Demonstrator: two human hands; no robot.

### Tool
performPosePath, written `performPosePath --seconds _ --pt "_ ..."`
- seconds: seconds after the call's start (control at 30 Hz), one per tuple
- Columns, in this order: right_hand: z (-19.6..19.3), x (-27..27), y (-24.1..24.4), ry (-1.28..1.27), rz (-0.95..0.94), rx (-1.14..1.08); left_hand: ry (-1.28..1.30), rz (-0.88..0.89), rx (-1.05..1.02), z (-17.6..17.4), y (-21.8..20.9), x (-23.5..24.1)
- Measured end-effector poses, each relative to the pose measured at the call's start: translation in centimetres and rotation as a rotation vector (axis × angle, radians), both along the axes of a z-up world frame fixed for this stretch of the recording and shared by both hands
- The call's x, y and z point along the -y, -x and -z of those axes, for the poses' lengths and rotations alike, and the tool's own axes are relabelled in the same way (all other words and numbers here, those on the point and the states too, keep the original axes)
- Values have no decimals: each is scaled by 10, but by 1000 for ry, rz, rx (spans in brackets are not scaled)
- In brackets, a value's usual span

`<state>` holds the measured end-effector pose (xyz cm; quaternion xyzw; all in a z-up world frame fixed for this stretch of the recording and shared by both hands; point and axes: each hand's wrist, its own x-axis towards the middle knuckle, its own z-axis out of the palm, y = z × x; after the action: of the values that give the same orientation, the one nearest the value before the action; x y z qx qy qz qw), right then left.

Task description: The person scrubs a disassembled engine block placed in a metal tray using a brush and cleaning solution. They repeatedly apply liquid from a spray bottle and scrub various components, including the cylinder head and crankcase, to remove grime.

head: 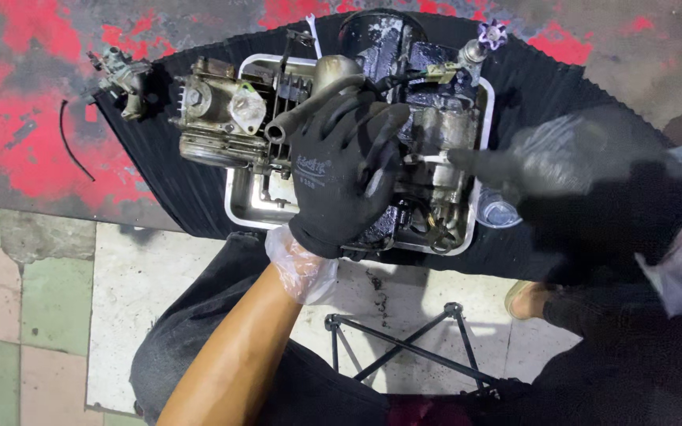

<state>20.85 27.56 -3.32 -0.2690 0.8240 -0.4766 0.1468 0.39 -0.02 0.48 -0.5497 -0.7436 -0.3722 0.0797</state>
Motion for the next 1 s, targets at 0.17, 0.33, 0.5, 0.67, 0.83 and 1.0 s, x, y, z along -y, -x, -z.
performPosePath --seconds 0.17,0.33,0.5,0.67,0.83,1.0 --pt "-40 24 -3 -773 255 146 -5 6 -12 -4 1 1" --pt "-45 37 -13 -770 227 -18 0 26 -3 -3 2 0" --pt "-45 39 -7 -848 265 25 -7 -46 -32 3 -1 -3" --pt "-56 43 6 -948 216 42 -2 -11 -22 0 -1 -2" --pt "-67 60 18 -996 137 12 -1 -12 3 -2 -2 -1" --pt "-82 70 29 -1063 103 90 -14 18 39 0 0 -1"
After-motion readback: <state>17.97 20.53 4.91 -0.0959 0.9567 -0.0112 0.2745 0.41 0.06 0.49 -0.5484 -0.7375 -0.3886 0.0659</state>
